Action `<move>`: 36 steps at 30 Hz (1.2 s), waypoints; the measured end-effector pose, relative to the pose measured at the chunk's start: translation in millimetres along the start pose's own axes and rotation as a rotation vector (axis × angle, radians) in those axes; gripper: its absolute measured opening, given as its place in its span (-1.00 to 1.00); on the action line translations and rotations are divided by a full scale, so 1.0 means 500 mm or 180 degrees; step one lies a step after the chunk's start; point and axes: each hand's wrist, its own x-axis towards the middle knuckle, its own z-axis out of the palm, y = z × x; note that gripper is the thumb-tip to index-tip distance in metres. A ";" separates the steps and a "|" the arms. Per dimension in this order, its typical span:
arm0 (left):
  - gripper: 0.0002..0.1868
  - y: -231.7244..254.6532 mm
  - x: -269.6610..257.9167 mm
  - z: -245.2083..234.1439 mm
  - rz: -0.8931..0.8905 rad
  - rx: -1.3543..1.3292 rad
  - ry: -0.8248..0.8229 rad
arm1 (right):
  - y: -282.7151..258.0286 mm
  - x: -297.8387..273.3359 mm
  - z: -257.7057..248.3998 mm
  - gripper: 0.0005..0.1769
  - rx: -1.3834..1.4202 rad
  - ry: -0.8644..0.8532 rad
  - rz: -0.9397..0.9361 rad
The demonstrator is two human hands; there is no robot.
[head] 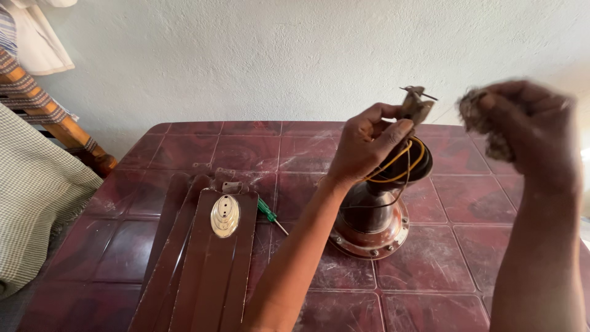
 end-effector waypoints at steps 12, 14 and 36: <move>-0.70 -0.014 0.010 0.016 -0.0211 -0.0319 -0.0229 | -0.129 0.141 0.052 -0.76 -0.2846 -0.1409 0.0425; -0.71 -0.018 0.010 0.017 -0.0211 -0.0420 -0.0235 | -0.131 0.145 0.059 -0.80 -0.2644 -0.1654 -0.0572; -0.67 -0.013 0.006 0.006 -0.0187 -0.0200 -0.0222 | 0.105 -0.042 0.088 -0.92 0.2022 0.0594 0.0325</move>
